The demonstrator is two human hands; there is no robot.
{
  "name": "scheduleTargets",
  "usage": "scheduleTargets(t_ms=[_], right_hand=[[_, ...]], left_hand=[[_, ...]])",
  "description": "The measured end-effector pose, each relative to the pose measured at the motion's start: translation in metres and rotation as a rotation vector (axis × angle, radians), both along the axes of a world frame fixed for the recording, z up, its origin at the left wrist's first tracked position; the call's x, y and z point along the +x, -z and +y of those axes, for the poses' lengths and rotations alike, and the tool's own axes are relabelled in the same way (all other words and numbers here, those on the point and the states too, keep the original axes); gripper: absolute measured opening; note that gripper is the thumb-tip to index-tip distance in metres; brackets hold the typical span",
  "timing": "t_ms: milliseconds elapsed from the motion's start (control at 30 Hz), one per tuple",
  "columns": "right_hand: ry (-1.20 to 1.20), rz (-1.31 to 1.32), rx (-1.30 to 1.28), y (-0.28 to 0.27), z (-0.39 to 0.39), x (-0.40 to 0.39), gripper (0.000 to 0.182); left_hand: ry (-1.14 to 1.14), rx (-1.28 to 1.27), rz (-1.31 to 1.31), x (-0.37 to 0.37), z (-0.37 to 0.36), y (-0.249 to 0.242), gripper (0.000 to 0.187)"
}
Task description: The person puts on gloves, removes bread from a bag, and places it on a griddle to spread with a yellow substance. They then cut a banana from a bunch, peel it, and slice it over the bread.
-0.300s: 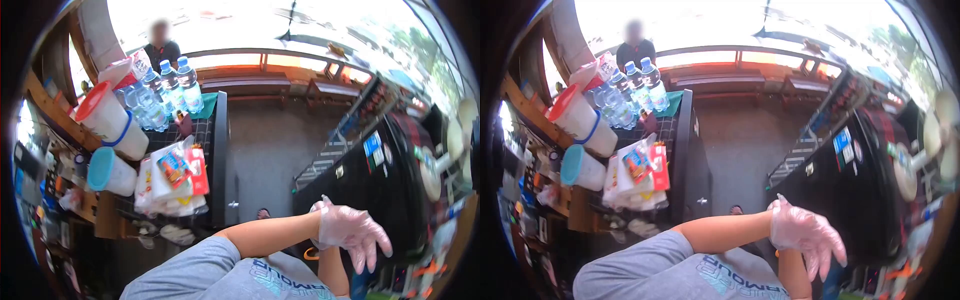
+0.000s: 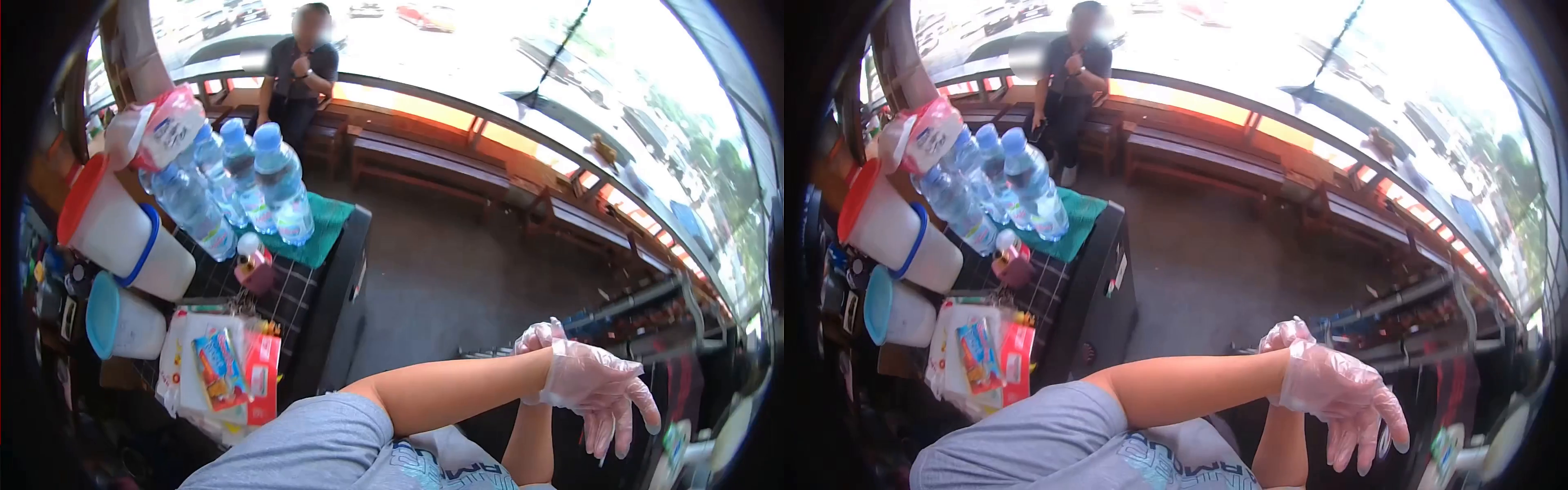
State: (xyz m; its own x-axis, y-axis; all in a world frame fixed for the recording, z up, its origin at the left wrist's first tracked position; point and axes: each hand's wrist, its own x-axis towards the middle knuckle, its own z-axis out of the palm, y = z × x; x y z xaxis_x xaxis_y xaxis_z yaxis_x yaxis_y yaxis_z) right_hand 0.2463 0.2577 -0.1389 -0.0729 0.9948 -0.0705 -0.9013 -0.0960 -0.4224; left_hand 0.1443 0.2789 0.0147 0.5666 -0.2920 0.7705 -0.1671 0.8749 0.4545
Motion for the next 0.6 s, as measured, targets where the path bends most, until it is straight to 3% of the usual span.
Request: scheduleTargets(t_ms=[67, 133, 233, 267, 300, 400, 600], right_hand=[[-0.101, -0.009, 0.016, 0.012, 0.059, 0.003, 0.044], [-0.191, -0.023, 0.036, 0.014, 0.113, -0.010, 0.041], [-0.295, -0.050, 0.104, 0.010, 0.185, -0.017, 0.037], [-0.323, -0.063, 0.157, 0.007, 0.208, -0.015, 0.036], [-0.339, -0.099, 0.235, 0.002, 0.231, -0.009, 0.034], [-0.314, -0.249, 0.639, -0.014, 0.301, 0.014, 0.031], [-0.393, -0.286, 1.031, -0.025, 0.479, 0.008, 0.028]], left_hand=[[0.058, 0.000, 0.028, 0.010, 0.056, 0.008, 0.102], [0.049, -0.137, -0.153, 0.011, 0.102, 0.017, 0.112], [-0.127, -0.072, 0.196, 0.002, 0.176, 0.031, 0.095], [-0.150, -0.068, 0.206, 0.005, 0.197, 0.036, 0.095], [-0.223, -0.180, 0.049, 0.009, 0.215, 0.043, 0.094], [-0.332, -0.120, -0.181, 0.027, 0.310, 0.073, 0.086], [-0.516, 0.098, 0.140, 0.018, 0.469, 0.102, 0.097]])
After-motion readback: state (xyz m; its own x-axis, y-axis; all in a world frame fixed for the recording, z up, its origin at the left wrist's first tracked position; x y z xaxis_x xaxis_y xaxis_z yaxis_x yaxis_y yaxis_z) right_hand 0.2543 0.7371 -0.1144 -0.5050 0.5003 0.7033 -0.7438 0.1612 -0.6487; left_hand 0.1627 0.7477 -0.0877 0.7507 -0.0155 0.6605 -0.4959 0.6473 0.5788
